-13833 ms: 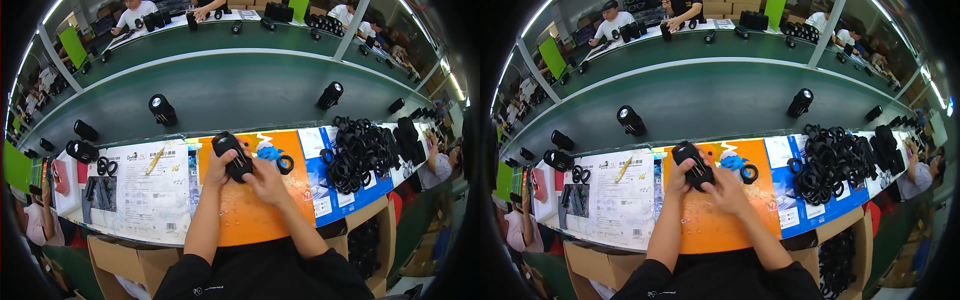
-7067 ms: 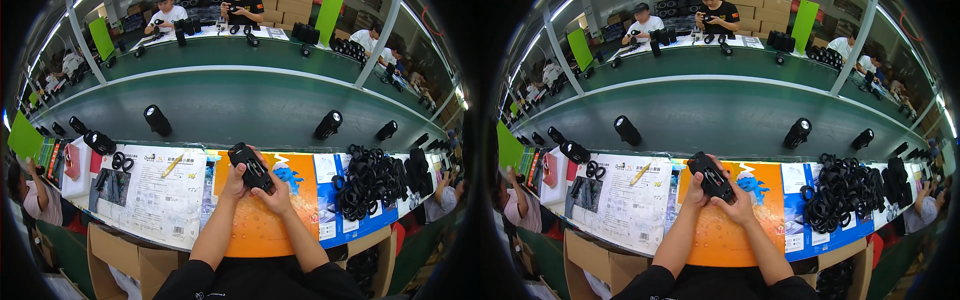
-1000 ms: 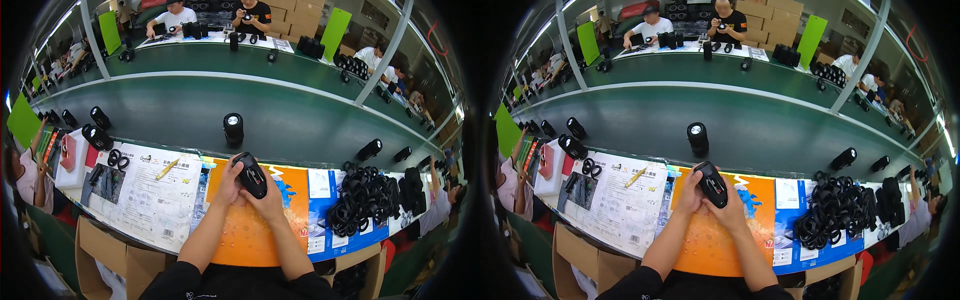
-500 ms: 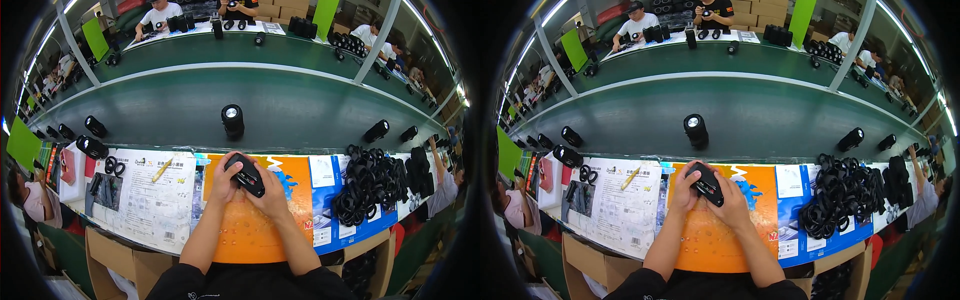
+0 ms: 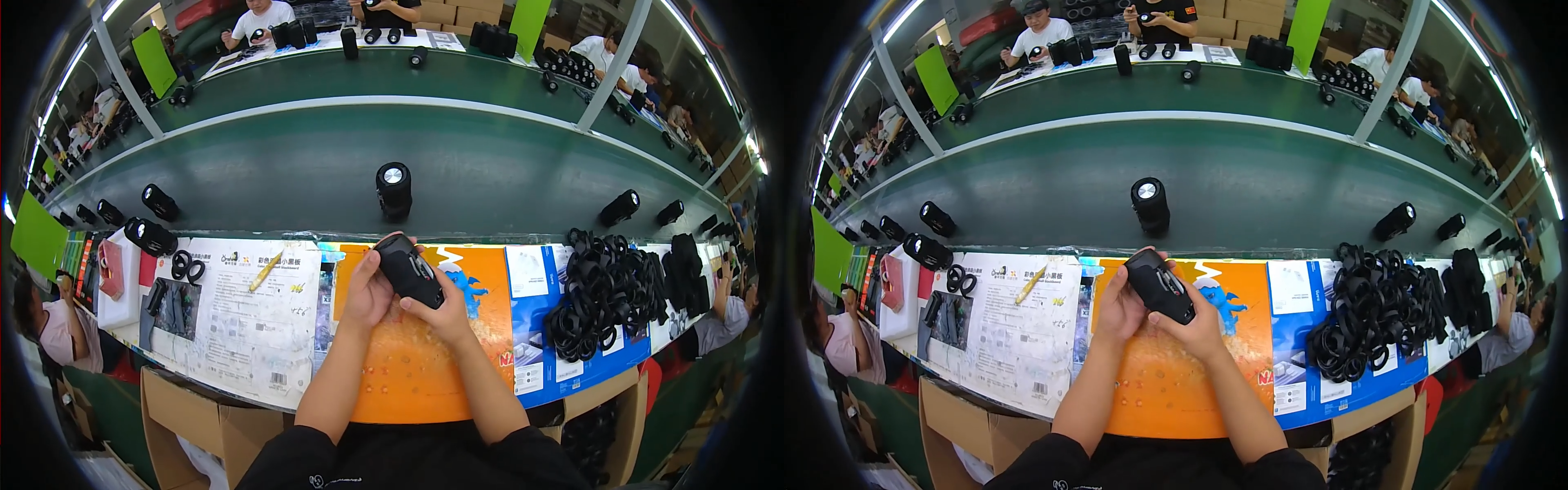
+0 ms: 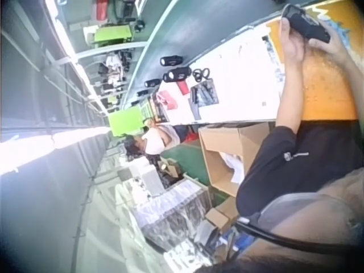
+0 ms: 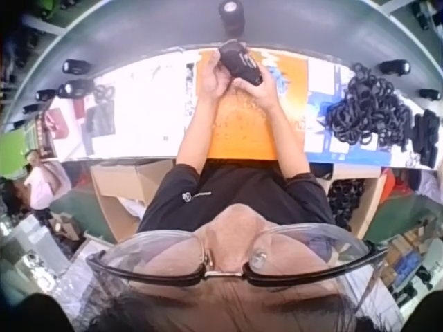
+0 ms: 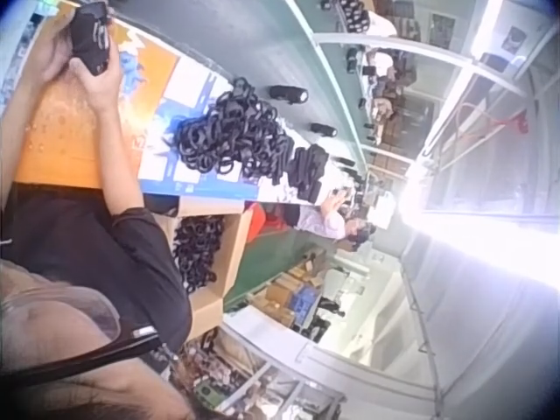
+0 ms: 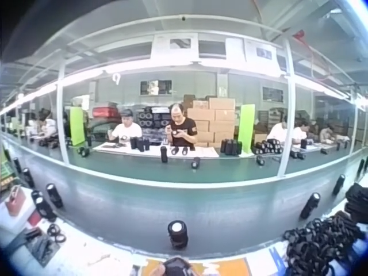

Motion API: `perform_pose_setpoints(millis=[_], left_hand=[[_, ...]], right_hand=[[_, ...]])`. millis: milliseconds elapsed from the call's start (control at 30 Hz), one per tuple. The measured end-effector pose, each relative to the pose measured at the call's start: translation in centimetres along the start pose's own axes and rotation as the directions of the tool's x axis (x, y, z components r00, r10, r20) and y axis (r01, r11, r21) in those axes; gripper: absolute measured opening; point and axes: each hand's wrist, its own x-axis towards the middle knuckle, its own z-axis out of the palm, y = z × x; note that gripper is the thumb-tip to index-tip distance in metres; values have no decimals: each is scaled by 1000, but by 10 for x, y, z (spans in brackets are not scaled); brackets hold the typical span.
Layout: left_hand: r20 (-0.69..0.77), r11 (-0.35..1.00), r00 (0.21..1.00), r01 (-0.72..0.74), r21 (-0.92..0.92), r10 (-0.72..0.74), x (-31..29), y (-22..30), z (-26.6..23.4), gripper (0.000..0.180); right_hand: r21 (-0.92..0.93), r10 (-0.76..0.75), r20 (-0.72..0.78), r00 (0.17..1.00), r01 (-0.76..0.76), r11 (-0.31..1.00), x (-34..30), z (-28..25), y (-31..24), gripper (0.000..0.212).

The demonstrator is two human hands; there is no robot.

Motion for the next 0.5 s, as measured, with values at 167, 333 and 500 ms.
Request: perform_pose_setpoints(millis=[167,333,500], left_hand=[[1,987,1000,-25,158,26,-2,-3,-10,70],[-57,998,998,33,48,-30,-5,-3,-12,59],[-72,995,995,67,67,-62,-1,-7,0,56]], right_hand=[[176,36,44,998,-44,983,-3,-6,6,72],[472,99,155,983,-162,867,-1,-5,8,71],[703,0,399,917,-306,642,5,-18,-4,86]])
